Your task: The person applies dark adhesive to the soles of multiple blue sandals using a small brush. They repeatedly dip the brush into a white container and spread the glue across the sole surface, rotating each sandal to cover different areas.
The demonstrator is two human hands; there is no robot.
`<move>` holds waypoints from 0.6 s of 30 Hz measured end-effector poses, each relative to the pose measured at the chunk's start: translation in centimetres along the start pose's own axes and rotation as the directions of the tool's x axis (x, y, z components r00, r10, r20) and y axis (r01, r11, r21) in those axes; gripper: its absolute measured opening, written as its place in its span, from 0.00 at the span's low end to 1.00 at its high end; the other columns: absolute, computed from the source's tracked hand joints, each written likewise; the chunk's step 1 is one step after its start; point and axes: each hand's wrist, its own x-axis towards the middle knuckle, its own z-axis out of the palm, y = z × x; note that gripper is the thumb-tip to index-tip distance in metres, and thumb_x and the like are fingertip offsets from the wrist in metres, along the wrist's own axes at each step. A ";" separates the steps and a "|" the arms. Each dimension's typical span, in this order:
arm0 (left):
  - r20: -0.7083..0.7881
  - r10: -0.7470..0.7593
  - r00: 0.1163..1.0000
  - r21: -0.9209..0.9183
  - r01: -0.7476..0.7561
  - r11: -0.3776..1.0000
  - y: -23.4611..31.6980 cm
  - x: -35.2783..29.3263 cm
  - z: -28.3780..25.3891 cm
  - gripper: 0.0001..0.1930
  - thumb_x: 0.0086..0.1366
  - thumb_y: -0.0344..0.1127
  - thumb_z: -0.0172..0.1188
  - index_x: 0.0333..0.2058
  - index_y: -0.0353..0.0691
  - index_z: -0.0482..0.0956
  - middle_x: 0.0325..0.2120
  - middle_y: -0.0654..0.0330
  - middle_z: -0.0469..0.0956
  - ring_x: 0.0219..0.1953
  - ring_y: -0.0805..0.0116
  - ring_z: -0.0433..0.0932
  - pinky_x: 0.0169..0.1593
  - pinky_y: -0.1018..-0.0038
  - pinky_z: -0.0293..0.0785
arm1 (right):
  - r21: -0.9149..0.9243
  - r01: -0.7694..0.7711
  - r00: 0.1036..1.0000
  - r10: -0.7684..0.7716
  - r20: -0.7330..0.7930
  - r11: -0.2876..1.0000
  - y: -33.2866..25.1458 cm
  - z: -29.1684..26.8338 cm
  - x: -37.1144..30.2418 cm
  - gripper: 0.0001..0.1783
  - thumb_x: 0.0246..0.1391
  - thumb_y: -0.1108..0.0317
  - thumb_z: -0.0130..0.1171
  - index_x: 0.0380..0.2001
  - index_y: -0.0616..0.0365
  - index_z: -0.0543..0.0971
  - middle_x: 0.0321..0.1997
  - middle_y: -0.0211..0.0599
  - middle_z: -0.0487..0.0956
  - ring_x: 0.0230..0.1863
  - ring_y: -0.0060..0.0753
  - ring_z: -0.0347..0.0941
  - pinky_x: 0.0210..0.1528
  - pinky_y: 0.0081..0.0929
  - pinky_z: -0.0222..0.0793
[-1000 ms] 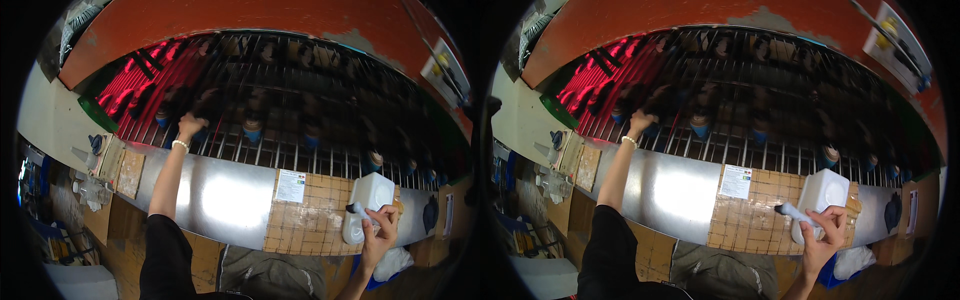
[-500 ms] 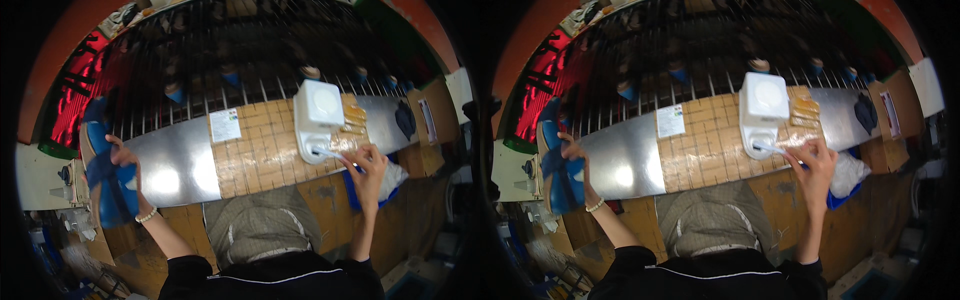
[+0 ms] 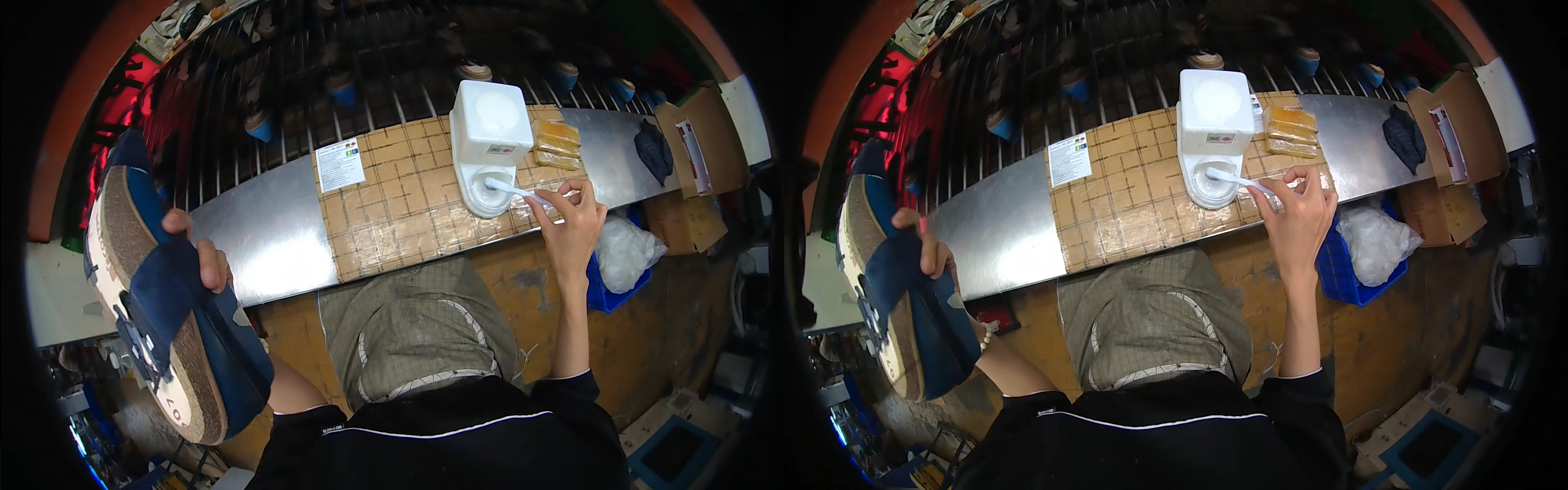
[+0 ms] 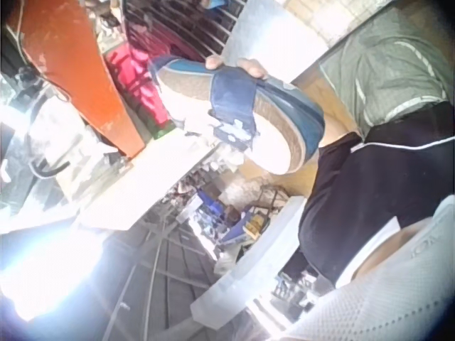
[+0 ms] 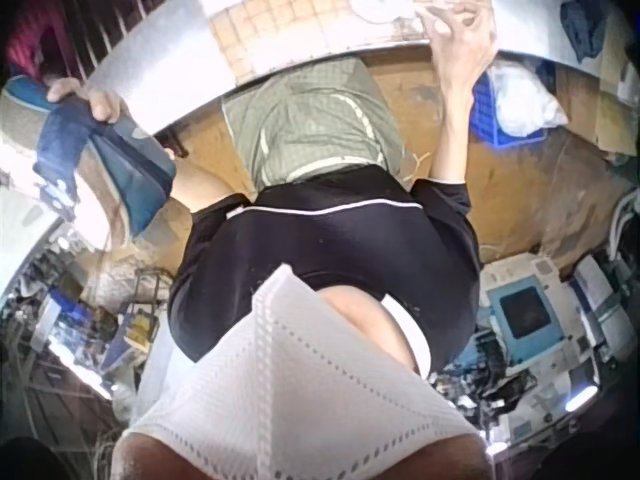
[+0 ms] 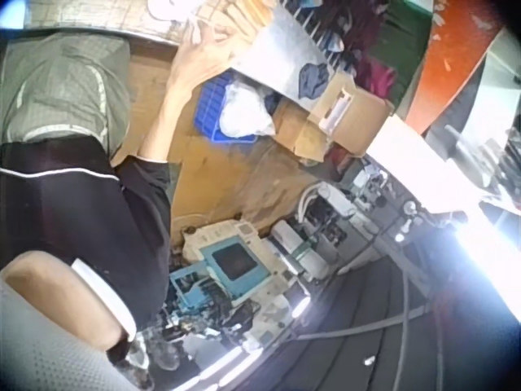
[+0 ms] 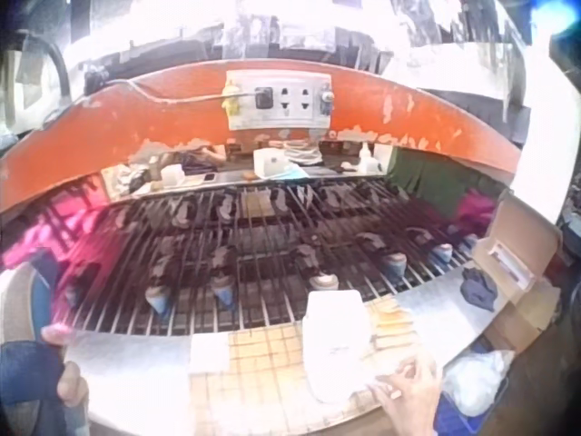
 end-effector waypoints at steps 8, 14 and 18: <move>-0.388 0.116 0.914 0.035 -0.111 0.993 -4.0 -4.5 -0.1 0.51 0.50 0.66 0.67 0.61 0.38 0.55 0.49 0.41 0.71 0.49 0.46 0.75 0.52 0.61 0.79 | 0.239 -0.369 0.929 0.352 0.109 0.898 -0.4 0.6 -2.4 0.11 0.45 0.61 0.72 0.28 0.58 0.86 0.25 0.33 0.69 0.26 0.28 0.66 0.25 0.27 0.59; -0.726 0.215 0.653 0.298 0.017 0.954 -10.4 -3.4 2.0 0.54 0.49 0.67 0.65 0.63 0.34 0.54 0.54 0.42 0.69 0.55 0.47 0.73 0.55 0.58 0.76 | 0.768 -0.196 0.981 0.131 0.146 0.610 -6.3 -3.1 1.4 0.10 0.46 0.68 0.70 0.33 0.60 0.86 0.28 0.26 0.66 0.28 0.19 0.58 0.29 0.18 0.52; -0.455 0.049 0.889 0.337 0.121 0.934 -9.1 -0.6 4.9 0.53 0.52 0.66 0.61 0.66 0.36 0.52 0.61 0.39 0.62 0.60 0.43 0.67 0.61 0.47 0.68 | 0.804 0.155 0.982 -0.179 -0.062 0.574 -10.9 -5.8 3.2 0.19 0.30 0.63 0.77 0.32 0.53 0.88 0.31 0.27 0.64 0.31 0.21 0.60 0.31 0.19 0.53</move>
